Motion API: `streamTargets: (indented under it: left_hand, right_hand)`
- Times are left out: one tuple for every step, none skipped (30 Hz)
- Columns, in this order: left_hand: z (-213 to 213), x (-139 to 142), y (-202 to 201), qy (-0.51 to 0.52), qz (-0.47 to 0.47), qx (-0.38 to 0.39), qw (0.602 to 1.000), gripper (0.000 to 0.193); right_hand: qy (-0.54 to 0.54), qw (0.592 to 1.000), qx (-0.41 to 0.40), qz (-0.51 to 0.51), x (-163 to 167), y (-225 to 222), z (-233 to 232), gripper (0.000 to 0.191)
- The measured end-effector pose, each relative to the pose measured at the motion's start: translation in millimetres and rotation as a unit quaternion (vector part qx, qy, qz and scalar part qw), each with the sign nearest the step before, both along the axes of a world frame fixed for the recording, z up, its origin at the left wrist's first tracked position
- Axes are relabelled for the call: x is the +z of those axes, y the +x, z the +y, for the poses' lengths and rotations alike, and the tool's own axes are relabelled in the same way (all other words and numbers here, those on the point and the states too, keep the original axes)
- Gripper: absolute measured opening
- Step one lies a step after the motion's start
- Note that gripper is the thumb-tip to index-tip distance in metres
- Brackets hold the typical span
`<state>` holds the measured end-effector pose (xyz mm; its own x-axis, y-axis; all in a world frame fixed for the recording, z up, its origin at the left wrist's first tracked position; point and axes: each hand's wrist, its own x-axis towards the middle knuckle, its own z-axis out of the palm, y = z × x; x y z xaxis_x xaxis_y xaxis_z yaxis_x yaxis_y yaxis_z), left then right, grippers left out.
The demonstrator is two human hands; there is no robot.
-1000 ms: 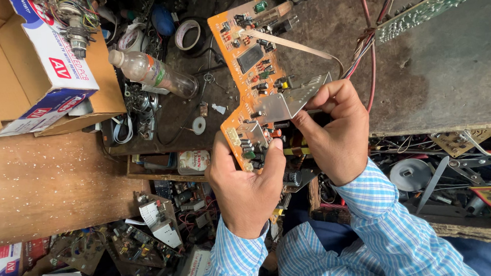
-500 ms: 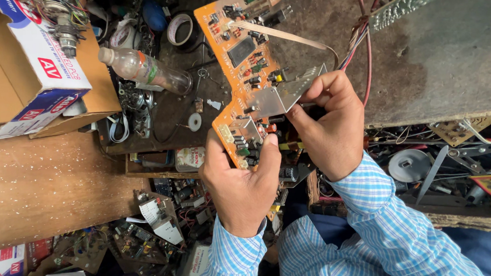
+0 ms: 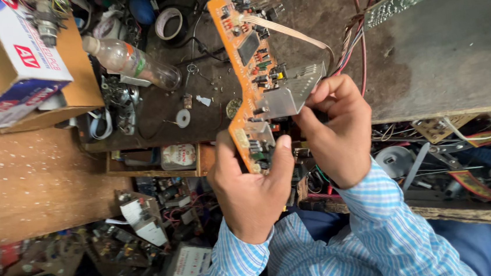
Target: The person uses pliers to strip a wire, then uses tweezers to place a small component onto a circuit board. The person continues to adjust and place components on the board using tweezers.
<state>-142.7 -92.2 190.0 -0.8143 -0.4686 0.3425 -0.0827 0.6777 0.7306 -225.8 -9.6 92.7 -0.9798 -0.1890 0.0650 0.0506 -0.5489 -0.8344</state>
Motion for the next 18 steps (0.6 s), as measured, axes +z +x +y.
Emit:
streamTargets:
  left_hand:
    - [2.3,-1.5,1.6,0.014,-0.009,0.008,1.0,0.031]
    - [6.2,-2.6,5.3,0.005,0.006,-0.002,1.0,0.032]
    - [9.1,-4.9,8.4,-0.004,0.022,-0.008,1.0,0.034]
    - [11.3,-7.8,11.6,-0.013,0.038,-0.014,0.999,0.035]
    - [13.1,-11.9,14.6,-0.022,0.042,-0.016,0.999,0.034]
    - [15.4,-15.9,17.4,-0.031,0.047,-0.019,0.998,0.034]
    - [17.4,-20.7,19.7,-0.038,0.051,-0.024,0.998,0.033]
    - [19.2,-25.2,22.2,-0.057,0.073,-0.037,0.995,0.037]
    - [20.5,-30.5,24.6,-0.076,0.094,-0.05,0.991,0.04]
    - [23.4,-34.5,28.2,-0.094,0.116,-0.062,0.987,0.043]
    - [23.1,-36.8,34.5,-0.106,0.112,-0.087,0.984,0.047]
    - [21.1,-38.9,41.8,-0.117,0.108,-0.112,0.981,0.052]
    - [20.0,-41.3,46.4,-0.13,0.105,-0.138,0.976,0.057]
    - [19.3,-44.2,48.5,-0.148,0.122,-0.142,0.971,0.048]
    - [18.8,-47.3,50.0,-0.166,0.137,-0.146,0.966,0.04]
    - [18.6,-49.5,51.2,-0.185,0.152,-0.15,0.959,0.031]
    - [16.8,-50.8,53.2,-0.194,0.163,-0.166,0.953,0.028]
    - [15.0,-52.1,53.3,-0.205,0.176,-0.181,0.946,0.025]
  right_hand:
    - [-0.014,1.0,0.01,-0.005,1.6,3.8,5.9,0.026]
    - [-0.021,0.999,0.016,-0.021,4.9,9.7,14.9,0.024]
    - [-0.027,0.999,0.024,-0.035,8.7,14.5,23.2,0.022]
    - [-0.032,0.998,0.033,-0.05,13.1,19.3,29.2,0.02]
    - [-0.074,0.993,0.044,-0.086,17.3,23.5,33.7,0.016]
    - [-0.115,0.985,0.052,-0.121,22.0,26.9,39.1,0.014]
    - [-0.154,0.974,0.059,-0.157,26.2,29.4,44.5,0.012]
    - [-0.158,0.973,0.059,-0.16,30.3,32.9,49.1,0.01]
    - [-0.161,0.972,0.059,-0.163,33.0,37.4,52.7,0.012]
    - [-0.163,0.971,0.059,-0.165,35.7,42.1,57.2,0.016]
    - [-0.172,0.971,0.066,-0.152,37.3,46.8,60.6,0.015]
    - [-0.181,0.971,0.071,-0.139,37.5,51.0,64.7,0.017]
    - [-0.191,0.97,0.077,-0.126,36.4,53.1,68.9,0.021]
    - [-0.166,0.971,0.07,-0.155,33.9,55.6,72.7,0.018]
    - [-0.142,0.971,0.06,-0.185,30.0,59.5,78.1,0.024]
    - [-0.118,0.968,0.05,-0.214,25.1,62.9,84.5,0.034]
    - [-0.143,0.967,0.043,-0.206,18.7,67.7,90.9,0.035]
    - [-0.169,0.966,0.035,-0.195,10.7,71.9,98.4,0.036]
